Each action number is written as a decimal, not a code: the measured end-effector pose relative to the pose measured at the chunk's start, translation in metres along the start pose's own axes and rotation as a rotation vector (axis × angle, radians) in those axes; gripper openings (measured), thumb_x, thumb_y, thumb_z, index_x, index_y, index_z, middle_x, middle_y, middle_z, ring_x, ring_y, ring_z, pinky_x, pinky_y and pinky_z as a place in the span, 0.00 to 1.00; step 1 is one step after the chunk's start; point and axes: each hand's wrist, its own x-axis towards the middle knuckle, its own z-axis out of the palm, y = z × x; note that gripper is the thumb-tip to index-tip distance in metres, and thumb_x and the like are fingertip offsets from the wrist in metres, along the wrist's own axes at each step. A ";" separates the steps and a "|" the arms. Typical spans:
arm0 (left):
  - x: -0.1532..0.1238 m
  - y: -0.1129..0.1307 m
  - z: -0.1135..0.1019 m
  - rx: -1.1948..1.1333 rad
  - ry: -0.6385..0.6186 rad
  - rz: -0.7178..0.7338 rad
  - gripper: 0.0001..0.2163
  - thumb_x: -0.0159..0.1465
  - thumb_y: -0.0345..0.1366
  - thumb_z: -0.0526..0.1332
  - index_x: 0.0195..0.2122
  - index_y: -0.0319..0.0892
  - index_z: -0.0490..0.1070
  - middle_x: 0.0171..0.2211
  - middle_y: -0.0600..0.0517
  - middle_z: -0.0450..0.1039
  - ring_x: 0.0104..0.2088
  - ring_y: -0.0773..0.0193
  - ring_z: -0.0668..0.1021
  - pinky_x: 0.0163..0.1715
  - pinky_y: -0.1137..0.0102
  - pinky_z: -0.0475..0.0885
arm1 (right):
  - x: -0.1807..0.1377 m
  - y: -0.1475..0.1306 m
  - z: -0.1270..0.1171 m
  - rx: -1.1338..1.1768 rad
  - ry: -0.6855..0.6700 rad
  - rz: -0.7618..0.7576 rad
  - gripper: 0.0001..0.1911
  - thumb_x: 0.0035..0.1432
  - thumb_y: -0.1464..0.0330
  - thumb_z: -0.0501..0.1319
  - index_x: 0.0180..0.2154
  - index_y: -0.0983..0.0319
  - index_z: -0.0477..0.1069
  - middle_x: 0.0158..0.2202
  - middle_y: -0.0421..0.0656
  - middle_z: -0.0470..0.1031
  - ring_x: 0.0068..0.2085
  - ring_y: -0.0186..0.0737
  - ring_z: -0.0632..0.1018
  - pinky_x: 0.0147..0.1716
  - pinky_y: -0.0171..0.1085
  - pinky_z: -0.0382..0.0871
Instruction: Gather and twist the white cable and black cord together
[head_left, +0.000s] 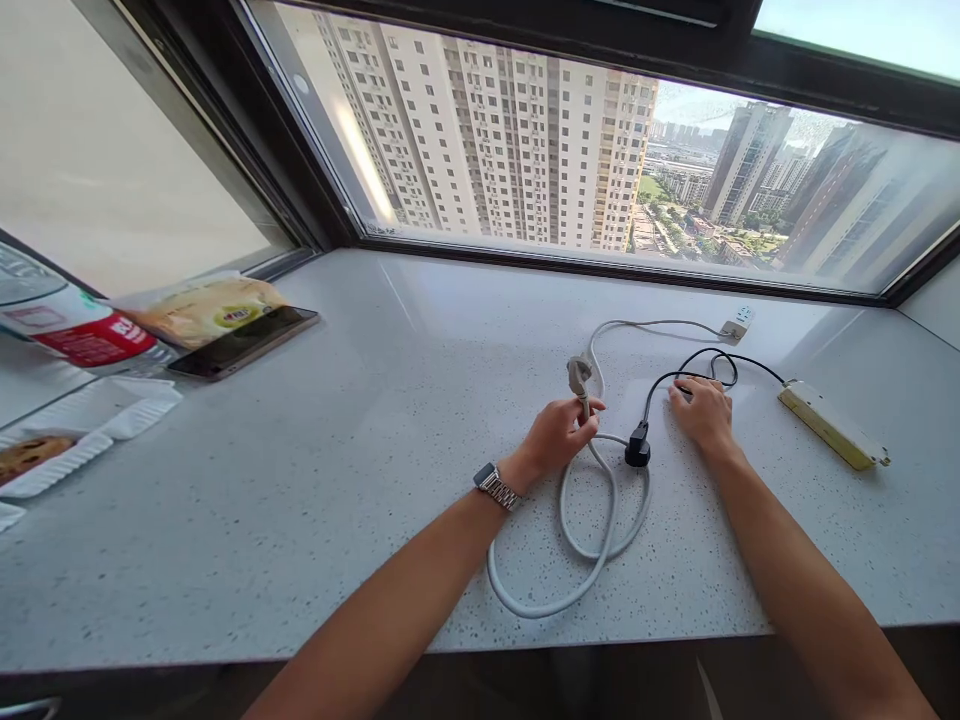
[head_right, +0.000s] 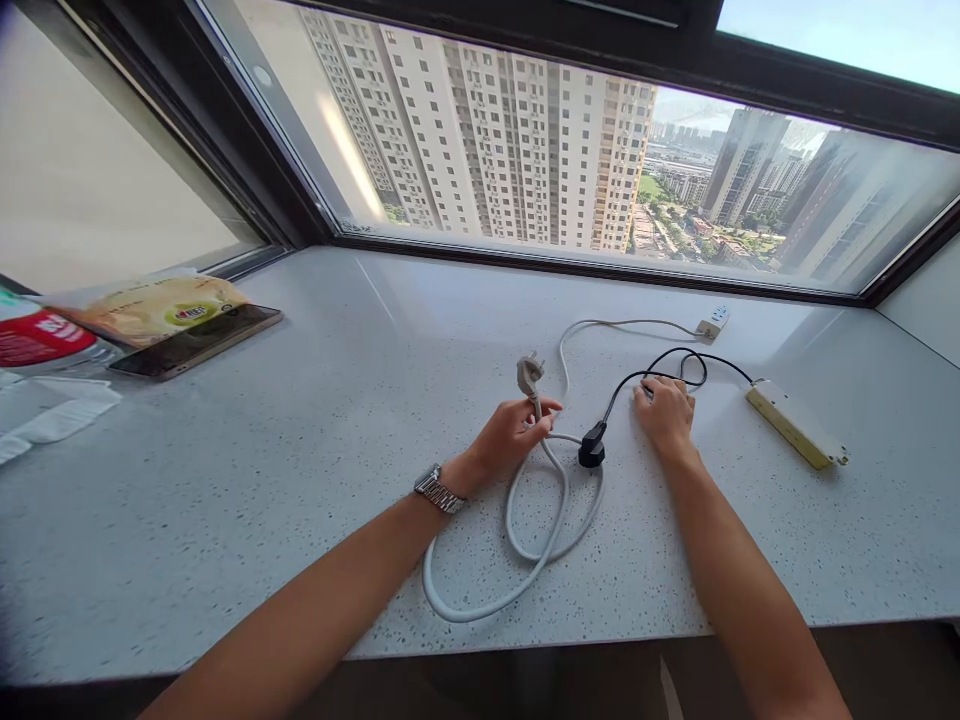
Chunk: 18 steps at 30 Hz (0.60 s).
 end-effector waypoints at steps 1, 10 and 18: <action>0.001 -0.002 0.000 0.018 0.008 -0.010 0.12 0.61 0.37 0.54 0.39 0.37 0.74 0.21 0.54 0.70 0.22 0.67 0.70 0.23 0.74 0.62 | 0.002 0.005 -0.002 -0.018 0.010 0.062 0.18 0.61 0.62 0.55 0.48 0.63 0.73 0.54 0.51 0.71 0.58 0.55 0.64 0.52 0.52 0.57; 0.002 -0.007 0.003 0.027 -0.009 -0.034 0.13 0.61 0.38 0.53 0.37 0.36 0.74 0.16 0.58 0.58 0.18 0.69 0.62 0.19 0.74 0.53 | 0.000 0.000 -0.007 -0.009 0.208 -0.097 0.21 0.55 0.65 0.57 0.51 0.62 0.68 0.53 0.52 0.68 0.52 0.55 0.67 0.46 0.50 0.61; 0.003 -0.005 0.002 0.030 -0.005 -0.046 0.13 0.61 0.38 0.53 0.37 0.36 0.74 0.16 0.58 0.59 0.17 0.69 0.62 0.19 0.73 0.54 | -0.010 -0.018 -0.002 0.079 -0.145 -0.666 0.10 0.56 0.71 0.59 0.36 0.56 0.78 0.42 0.44 0.77 0.46 0.48 0.70 0.44 0.45 0.62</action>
